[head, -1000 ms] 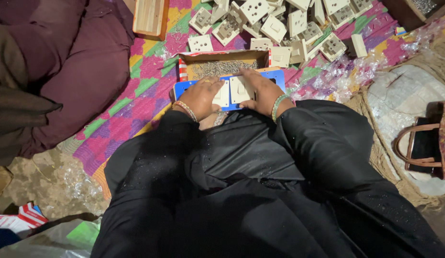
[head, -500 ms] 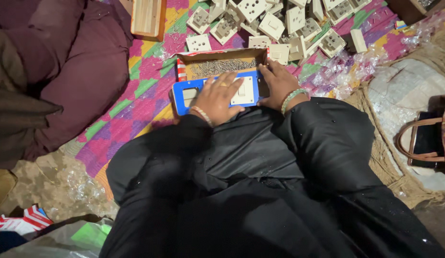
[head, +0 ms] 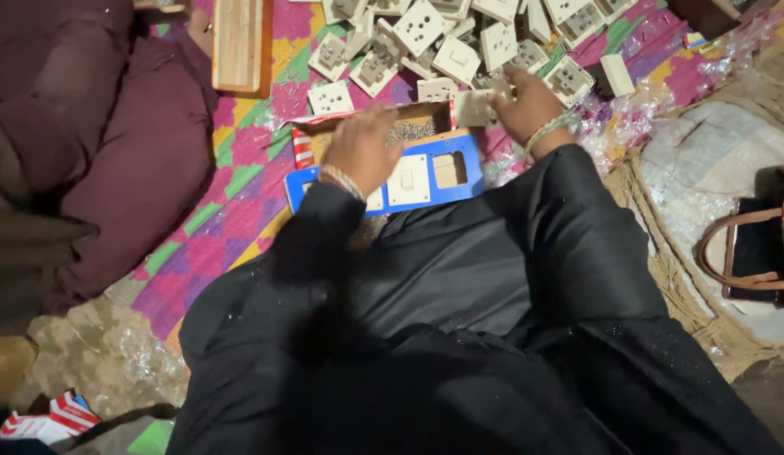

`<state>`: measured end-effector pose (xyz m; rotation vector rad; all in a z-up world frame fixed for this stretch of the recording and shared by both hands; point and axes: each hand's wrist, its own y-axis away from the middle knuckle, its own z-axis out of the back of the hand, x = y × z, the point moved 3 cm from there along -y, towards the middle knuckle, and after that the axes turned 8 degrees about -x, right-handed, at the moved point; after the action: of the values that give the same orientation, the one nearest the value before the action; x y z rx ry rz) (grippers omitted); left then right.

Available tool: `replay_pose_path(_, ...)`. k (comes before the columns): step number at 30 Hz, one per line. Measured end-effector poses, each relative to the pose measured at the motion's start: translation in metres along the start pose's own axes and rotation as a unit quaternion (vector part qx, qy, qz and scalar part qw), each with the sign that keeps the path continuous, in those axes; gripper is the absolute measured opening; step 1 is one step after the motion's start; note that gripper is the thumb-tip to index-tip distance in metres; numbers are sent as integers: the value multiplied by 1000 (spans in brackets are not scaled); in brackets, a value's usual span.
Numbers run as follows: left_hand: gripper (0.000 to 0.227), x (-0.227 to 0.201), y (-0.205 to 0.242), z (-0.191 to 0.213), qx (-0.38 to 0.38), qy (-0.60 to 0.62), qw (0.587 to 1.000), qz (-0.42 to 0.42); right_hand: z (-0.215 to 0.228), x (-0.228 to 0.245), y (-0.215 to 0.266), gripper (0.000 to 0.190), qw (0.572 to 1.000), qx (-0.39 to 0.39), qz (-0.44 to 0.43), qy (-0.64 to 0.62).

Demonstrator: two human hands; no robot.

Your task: The person places white plastic electrical socket and switch modules into a blue plastic frame. They then use a screwdriver to fasten the modules into the frame with screws from a nearby box.

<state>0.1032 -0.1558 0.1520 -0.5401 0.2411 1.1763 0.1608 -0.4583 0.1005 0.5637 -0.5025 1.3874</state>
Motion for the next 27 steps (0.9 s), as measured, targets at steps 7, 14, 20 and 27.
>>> replay_pose_path(7, 40, 33, -118, -54, 77, 19, 979, 185, 2, -40, -61, 61, 995, -22, 1, 99)
replay_pose_path(14, 62, 80, -168, -124, -43, 90, 916, 388, -11, -1, -83, 70, 988, -16, -86, 124)
replay_pose_path(20, 69, 108, -166, -157, -102, 110, 905, 398, -19, 13, -94, 91, 988, -77, -25, 131)
replay_pose_path(27, 51, 76, -162, -136, -99, 387, 823, 404, -14, 0, -94, 109, 993, -75, -33, 79)
